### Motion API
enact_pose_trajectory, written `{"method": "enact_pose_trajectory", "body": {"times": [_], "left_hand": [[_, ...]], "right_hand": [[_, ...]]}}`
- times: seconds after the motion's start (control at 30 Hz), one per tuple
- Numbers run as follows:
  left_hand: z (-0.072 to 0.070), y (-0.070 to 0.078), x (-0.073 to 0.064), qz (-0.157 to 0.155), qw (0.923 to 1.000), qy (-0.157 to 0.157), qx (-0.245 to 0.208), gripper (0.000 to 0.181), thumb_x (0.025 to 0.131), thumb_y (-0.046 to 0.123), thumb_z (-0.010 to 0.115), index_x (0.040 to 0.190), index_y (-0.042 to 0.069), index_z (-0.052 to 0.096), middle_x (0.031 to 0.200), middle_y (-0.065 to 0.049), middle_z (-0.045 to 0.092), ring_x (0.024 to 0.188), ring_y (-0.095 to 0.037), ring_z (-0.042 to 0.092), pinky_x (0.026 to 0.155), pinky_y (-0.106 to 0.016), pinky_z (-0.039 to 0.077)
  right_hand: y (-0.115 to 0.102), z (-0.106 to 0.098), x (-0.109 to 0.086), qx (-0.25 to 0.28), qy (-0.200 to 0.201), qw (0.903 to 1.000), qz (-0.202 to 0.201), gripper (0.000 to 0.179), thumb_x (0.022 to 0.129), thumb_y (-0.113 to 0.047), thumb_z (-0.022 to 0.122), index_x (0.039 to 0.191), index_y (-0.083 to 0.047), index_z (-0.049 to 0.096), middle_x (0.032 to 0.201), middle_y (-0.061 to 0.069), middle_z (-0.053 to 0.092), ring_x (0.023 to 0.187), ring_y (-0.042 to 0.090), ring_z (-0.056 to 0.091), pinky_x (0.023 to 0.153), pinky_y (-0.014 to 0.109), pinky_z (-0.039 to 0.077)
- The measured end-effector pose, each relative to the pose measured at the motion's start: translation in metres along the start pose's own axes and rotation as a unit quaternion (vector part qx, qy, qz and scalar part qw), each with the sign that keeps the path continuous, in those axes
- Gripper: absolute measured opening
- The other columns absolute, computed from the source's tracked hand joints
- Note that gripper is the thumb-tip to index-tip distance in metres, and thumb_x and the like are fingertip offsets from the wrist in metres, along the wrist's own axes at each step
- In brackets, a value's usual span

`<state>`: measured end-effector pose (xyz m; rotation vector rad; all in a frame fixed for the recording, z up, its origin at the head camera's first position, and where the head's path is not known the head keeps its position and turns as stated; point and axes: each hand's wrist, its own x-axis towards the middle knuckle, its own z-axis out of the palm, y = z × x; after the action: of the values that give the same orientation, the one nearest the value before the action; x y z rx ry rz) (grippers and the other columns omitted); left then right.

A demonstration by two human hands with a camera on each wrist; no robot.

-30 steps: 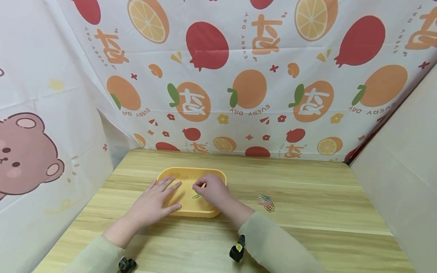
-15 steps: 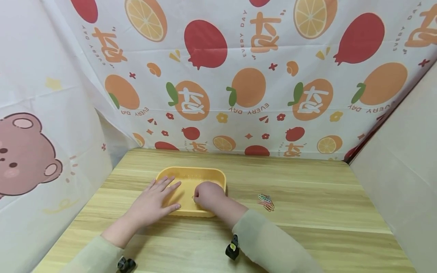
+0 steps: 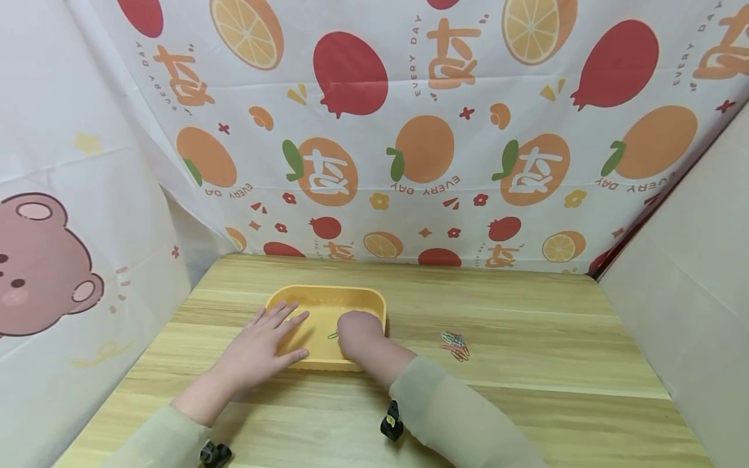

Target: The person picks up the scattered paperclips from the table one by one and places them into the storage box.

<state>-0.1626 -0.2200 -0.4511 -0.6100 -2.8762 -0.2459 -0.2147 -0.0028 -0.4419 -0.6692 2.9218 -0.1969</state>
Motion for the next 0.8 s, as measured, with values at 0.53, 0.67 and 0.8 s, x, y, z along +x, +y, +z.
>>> {"method": "enact_pose_trajectory", "body": {"times": [0.53,0.67,0.8], "left_hand": [[-0.0004,-0.0005,0.0009,-0.002,1.0,0.005,-0.004,0.075,0.088,0.065,0.061,0.147,0.021,0.05,0.156,-0.012,0.038,0.146,-0.034,0.029,0.12,-0.057,0.013],[-0.0014,-0.0003,0.0013,-0.001,1.0,0.004,-0.004,0.076,0.088,0.068,0.058,0.147,0.021,0.05,0.156,-0.012,0.038,0.146,-0.034,0.029,0.12,-0.057,0.013],[-0.0016,-0.0004,0.0014,0.0,1.0,0.004,-0.004,0.078,0.088,0.071,0.054,0.147,0.021,0.05,0.156,-0.012,0.038,0.146,-0.035,0.029,0.12,-0.057,0.014]], "right_hand": [[0.0019,0.0002,0.0019,0.0,0.029,0.9995,-0.008,0.022,0.085,-0.016,0.065,0.064,-0.017,0.061,0.064,-0.005,0.055,0.059,0.013,0.05,0.056,0.033,0.048],[0.0028,-0.0015,0.0009,0.019,0.03,0.9992,-0.016,0.022,0.083,-0.018,0.066,0.062,-0.019,0.06,0.06,-0.008,0.053,0.056,0.013,0.048,0.052,0.031,0.043],[0.003,-0.0042,-0.001,0.041,0.036,0.9983,-0.022,0.018,0.081,-0.016,0.067,0.063,-0.019,0.065,0.06,-0.009,0.055,0.056,0.012,0.049,0.051,0.03,0.043]]}}
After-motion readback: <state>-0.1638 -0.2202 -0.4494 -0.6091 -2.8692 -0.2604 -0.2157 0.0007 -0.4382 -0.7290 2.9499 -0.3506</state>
